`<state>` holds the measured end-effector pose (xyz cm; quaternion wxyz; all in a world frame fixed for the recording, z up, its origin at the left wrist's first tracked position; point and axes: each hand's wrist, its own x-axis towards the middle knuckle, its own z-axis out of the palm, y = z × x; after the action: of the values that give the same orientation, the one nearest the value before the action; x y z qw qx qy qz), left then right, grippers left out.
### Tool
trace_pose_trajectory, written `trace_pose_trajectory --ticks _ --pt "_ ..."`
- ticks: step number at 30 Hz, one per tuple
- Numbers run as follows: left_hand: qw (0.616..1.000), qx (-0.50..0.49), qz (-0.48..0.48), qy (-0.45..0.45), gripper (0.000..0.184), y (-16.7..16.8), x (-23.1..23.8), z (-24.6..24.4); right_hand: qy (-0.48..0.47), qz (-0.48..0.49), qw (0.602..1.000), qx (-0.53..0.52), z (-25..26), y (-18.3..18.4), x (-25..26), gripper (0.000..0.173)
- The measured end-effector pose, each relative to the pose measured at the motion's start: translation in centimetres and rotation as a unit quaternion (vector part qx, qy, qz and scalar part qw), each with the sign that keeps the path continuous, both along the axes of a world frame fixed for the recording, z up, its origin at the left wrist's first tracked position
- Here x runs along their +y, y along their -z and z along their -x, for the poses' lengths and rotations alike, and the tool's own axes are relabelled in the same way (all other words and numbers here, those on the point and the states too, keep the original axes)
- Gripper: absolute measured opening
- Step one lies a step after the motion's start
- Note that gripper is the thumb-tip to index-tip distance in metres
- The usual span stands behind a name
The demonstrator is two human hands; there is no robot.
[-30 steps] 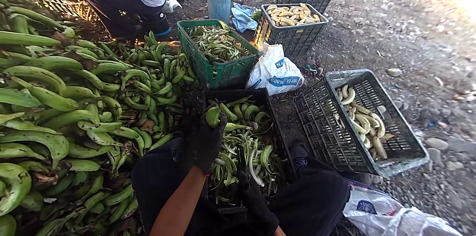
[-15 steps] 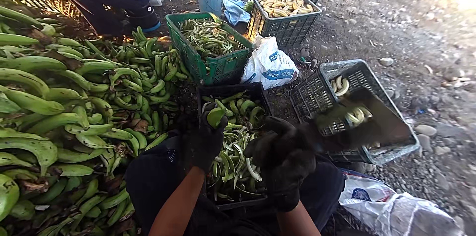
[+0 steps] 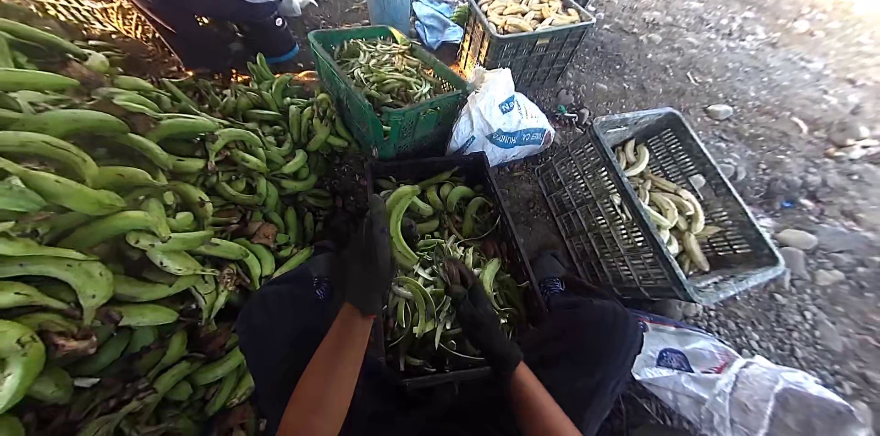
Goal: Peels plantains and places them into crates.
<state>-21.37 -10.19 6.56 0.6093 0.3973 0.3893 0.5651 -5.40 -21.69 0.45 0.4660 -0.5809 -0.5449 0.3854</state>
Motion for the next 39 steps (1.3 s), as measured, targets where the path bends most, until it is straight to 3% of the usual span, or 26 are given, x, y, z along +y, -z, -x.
trace_pose_trajectory --ticks 4,9,14,19,26,28,32,35,39 --pt "0.997 -0.052 0.032 0.054 0.084 0.6 -0.3 0.5 -0.013 -0.053 0.964 -0.259 -1.4 -3.3 2.4 0.085" --pt "0.994 -0.066 0.036 0.085 0.098 0.8 -0.1 0.6 0.016 -0.093 0.930 -0.356 -2.1 -3.4 2.6 0.084" --pt "0.991 -0.058 0.053 0.111 0.099 1.6 0.3 0.8 0.019 -0.097 0.935 -0.341 -1.1 -3.8 2.7 0.080" --pt "0.996 -0.052 0.045 0.064 0.094 1.9 0.7 0.4 0.031 0.031 0.949 -0.313 0.0 -5.6 4.1 0.059" --pt "0.975 0.083 0.074 -0.193 0.056 1.0 -0.5 -3.1 0.127 0.224 0.926 -0.277 2.7 -5.1 9.3 0.045" --pt "0.975 0.111 0.065 -0.179 0.053 0.2 -1.6 -3.2 0.149 0.218 0.934 -0.239 1.8 -4.6 10.0 0.044" --pt "0.995 -0.035 0.044 -0.084 0.038 0.3 -0.5 -1.5 0.145 0.155 0.963 -0.167 -0.9 -5.1 9.5 0.051" --pt "0.998 -0.041 0.019 -0.035 0.040 0.4 0.4 -0.1 0.053 0.111 0.979 -0.162 -2.0 -5.2 7.8 0.061" --pt "1.000 0.005 0.012 -0.017 0.048 1.1 0.9 1.0 -0.097 0.086 0.969 -0.212 -1.4 -5.8 4.7 0.070"
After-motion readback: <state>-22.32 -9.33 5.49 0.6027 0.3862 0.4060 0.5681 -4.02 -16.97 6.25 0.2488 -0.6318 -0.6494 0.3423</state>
